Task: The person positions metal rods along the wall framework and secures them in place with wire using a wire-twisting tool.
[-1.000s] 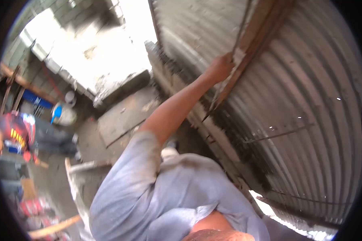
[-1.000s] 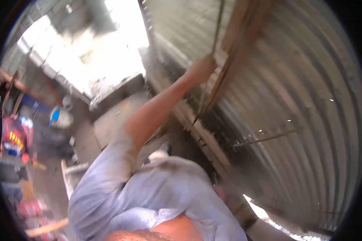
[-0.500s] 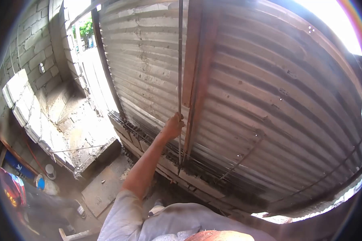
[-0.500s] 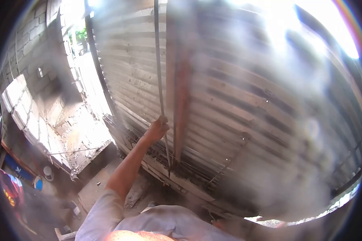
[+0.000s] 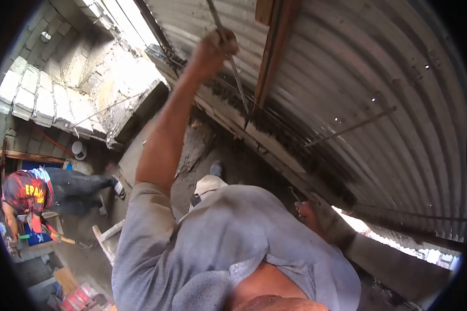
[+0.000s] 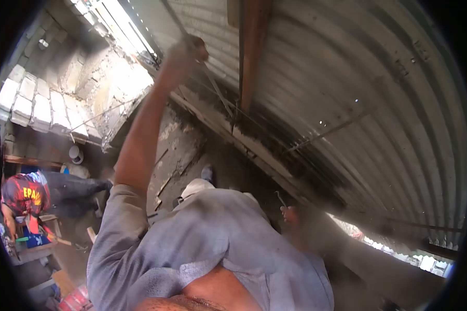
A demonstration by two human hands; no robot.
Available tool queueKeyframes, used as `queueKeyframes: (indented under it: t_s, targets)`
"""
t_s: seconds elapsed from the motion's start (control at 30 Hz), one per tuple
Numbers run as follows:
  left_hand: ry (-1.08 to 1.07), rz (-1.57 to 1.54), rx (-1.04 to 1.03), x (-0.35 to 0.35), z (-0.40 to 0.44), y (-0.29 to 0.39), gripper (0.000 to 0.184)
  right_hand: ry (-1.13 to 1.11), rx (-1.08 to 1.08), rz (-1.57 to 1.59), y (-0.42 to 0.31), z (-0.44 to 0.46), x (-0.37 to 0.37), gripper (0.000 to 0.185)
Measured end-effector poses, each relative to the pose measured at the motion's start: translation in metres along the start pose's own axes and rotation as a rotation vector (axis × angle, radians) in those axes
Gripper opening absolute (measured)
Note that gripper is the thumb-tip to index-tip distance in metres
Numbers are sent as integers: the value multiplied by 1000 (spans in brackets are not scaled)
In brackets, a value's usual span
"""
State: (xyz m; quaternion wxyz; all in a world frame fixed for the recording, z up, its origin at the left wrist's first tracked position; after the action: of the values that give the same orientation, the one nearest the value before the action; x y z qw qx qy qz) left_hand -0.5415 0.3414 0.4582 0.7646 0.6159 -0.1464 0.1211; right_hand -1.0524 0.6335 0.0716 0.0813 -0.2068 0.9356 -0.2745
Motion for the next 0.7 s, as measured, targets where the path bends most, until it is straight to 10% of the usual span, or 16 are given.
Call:
queueKeyframes:
  t_s: [0.3, 0.47, 0.53, 0.7]
  targets:
    - [177, 62, -59, 89, -55, 75, 35, 64, -279, -344, 23, 50, 4, 35]
    - [247, 60, -114, 128, -91, 83, 42, -180, 241, -810, 119, 192, 68, 33]
    - [287, 50, -112, 141, -106, 61, 46, 165, 43, -589, 80, 155, 51, 30]
    - [366, -16, 116, 144, -137, 0, 45, 25, -125, -374, -9, 84, 13, 31]
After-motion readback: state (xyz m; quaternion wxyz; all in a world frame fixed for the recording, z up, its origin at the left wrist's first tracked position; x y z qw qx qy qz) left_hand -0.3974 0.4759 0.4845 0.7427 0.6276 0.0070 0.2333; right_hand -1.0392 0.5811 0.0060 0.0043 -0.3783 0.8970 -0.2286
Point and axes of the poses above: each hand's wrist, its own z-axis towards the middle knuckle, its own x-axis out of the back of the hand, y = z × x, the point moved 4 cm from there along z, towards the middle knuckle, and after that the axes turned 12 degrees about -y, right-handed, at the moved point
